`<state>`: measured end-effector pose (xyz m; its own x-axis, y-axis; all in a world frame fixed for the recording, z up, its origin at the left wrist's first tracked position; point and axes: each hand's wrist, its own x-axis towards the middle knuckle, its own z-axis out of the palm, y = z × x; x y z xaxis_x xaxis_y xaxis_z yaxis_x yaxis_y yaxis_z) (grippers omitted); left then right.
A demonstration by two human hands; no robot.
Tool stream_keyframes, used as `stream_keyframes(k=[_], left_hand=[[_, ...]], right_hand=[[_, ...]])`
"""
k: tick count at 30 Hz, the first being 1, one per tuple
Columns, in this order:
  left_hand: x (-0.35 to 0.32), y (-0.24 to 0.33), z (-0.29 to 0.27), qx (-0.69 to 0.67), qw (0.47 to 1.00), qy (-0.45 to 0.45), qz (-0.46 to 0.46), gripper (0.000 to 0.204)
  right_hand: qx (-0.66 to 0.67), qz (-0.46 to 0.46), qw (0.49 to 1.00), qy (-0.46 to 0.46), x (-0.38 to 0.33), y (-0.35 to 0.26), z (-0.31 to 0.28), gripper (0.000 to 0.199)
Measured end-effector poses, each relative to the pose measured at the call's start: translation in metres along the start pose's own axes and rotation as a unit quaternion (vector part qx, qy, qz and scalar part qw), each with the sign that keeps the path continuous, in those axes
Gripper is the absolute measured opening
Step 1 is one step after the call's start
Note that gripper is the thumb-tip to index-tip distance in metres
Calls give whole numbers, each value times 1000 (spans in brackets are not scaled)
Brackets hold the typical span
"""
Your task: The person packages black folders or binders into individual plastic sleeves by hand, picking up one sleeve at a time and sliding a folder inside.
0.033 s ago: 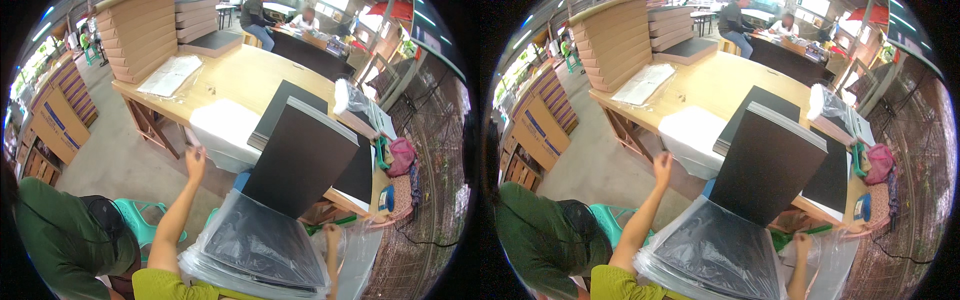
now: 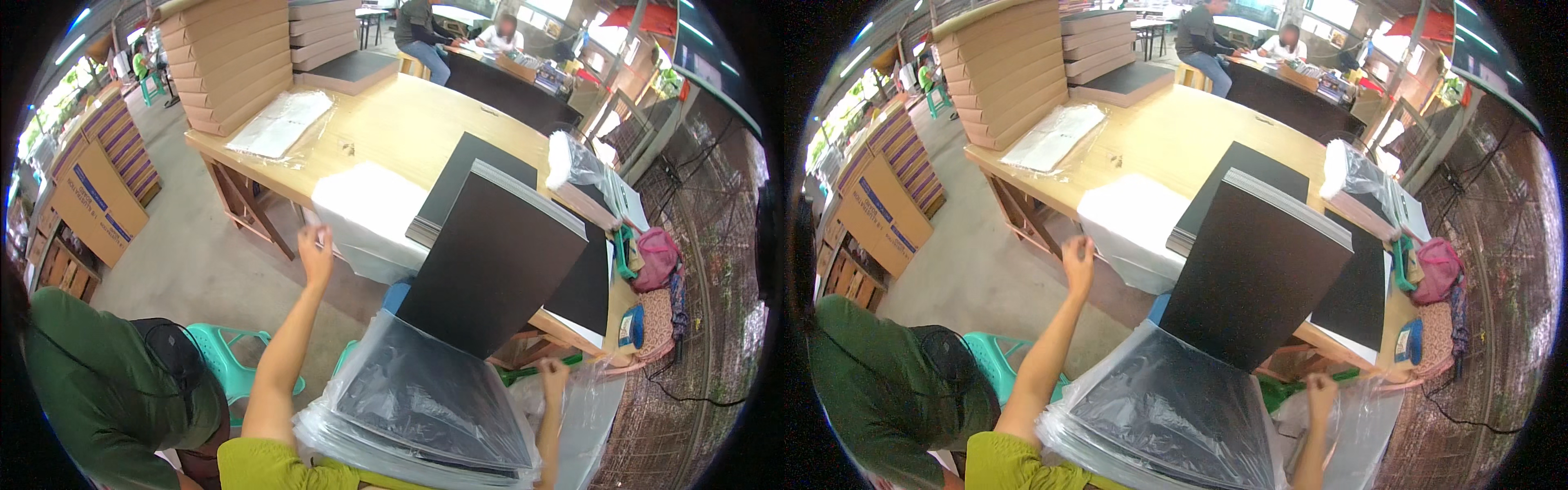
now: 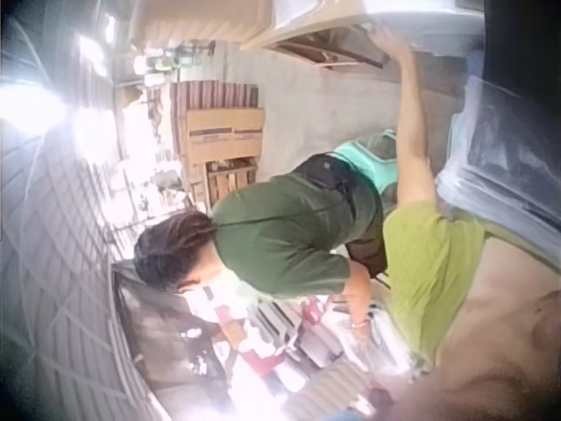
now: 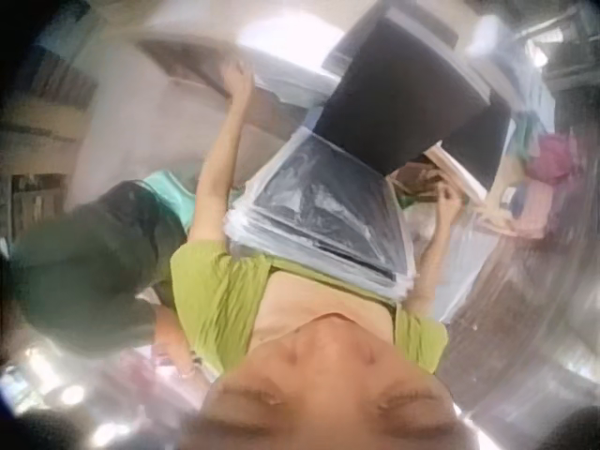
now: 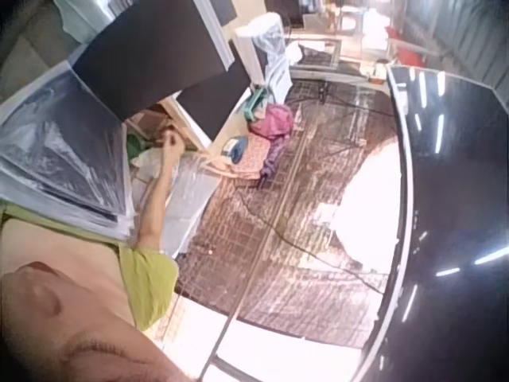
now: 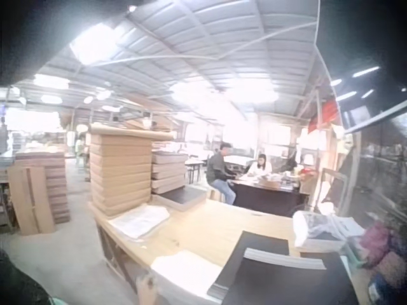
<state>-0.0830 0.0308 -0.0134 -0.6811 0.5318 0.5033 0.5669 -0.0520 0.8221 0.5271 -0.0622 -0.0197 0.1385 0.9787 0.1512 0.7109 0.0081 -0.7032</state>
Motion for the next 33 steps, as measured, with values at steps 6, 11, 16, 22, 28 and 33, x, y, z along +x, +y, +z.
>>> stream_keyframes(k=[6, 11, 16, 22, 28, 33], left_hand=[[90, 22, 16, 297, 953, 14, 61, 10], [94, 49, 6, 276, 953, -13, 123, 7], [101, 69, -31, -122, 973, -194, -34, 18], [83, 149, -40, -29, 972, -222, 69, 24], [78, 152, -24, -200, 963, -174, 45, 47], [80, 149, -19, -161, 964, -206, -41, 42]], right_hand=[[37, -252, 967, -25, 71, -288, -36, 5], [-2, -458, 885, -81, 96, -387, 12, 6], [-54, -490, 847, -198, 130, -452, 99, 12], [-6, -463, 853, -238, 171, -460, 189, 33], [120, -373, 876, -282, 175, -460, 222, 18], [153, -426, 884, -112, 177, -458, 211, 8]])
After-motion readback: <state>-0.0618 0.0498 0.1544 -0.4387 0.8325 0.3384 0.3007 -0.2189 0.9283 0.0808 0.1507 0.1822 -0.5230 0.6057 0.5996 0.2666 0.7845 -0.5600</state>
